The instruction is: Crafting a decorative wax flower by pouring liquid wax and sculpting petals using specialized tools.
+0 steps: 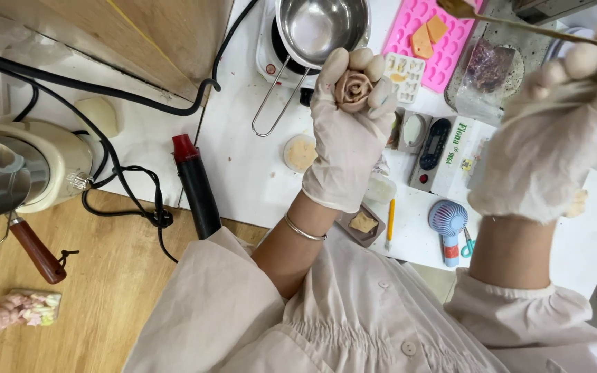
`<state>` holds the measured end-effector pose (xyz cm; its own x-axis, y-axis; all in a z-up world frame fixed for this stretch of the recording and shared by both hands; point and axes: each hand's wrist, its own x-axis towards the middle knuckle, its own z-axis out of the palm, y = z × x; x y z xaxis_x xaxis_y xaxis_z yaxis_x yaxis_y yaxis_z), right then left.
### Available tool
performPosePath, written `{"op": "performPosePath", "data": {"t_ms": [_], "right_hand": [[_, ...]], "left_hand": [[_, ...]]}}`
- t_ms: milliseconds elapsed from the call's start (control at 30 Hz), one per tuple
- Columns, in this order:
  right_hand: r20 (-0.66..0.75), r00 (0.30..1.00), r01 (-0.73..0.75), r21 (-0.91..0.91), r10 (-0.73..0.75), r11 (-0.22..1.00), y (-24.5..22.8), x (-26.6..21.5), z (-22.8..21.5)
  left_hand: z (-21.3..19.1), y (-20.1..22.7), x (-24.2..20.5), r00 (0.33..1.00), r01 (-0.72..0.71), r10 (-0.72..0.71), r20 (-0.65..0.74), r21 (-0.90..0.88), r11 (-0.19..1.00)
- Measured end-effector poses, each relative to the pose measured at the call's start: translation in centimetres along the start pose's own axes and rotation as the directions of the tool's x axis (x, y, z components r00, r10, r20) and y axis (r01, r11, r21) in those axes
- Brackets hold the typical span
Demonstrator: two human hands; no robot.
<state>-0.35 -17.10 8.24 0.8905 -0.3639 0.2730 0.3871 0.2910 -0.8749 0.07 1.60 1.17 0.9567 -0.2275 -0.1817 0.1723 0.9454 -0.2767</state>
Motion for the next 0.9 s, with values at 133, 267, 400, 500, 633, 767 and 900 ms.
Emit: {"op": "performPosePath", "data": {"t_ms": [133,267,400,500,633,767,900], "right_hand": [[0.053,0.999,-0.003,-0.036,0.005,0.999,4.4,1.4,1.5],[0.193,0.970,-0.100,-0.240,0.149,0.966,9.0,0.9,3.7],[0.122,0.943,-0.260,-0.307,0.309,0.915,12.4,0.2,2.8],[0.085,0.912,-0.359,-0.305,0.401,0.882,13.6,-0.6,2.2],[0.096,0.870,-0.437,-0.299,0.483,0.848,11.9,-2.1,2.2],[-0.144,0.797,-0.505,-0.693,0.587,0.515,4.7,-3.8,6.3],[-0.108,0.870,-0.468,-0.485,0.480,0.739,-1.0,-7.7,6.6]], "left_hand": [[0.7,0.8,-0.8,0.953,0.292,-0.255,0.161,-0.276,0.916],[1.7,0.9,-1.5,0.936,0.350,-0.322,0.144,-0.273,0.896],[1.7,1.0,-1.6,0.966,0.224,-0.209,0.152,-0.085,0.971],[2.0,1.2,-1.5,0.995,0.050,-0.046,-0.089,0.042,0.998],[2.0,1.5,-2.0,0.991,0.036,-0.031,-0.128,0.044,0.998],[1.7,2.1,-2.8,0.998,0.034,-0.026,-0.049,0.177,0.984],[1.3,2.2,-3.4,0.975,0.147,-0.172,0.138,0.174,0.974]]}}
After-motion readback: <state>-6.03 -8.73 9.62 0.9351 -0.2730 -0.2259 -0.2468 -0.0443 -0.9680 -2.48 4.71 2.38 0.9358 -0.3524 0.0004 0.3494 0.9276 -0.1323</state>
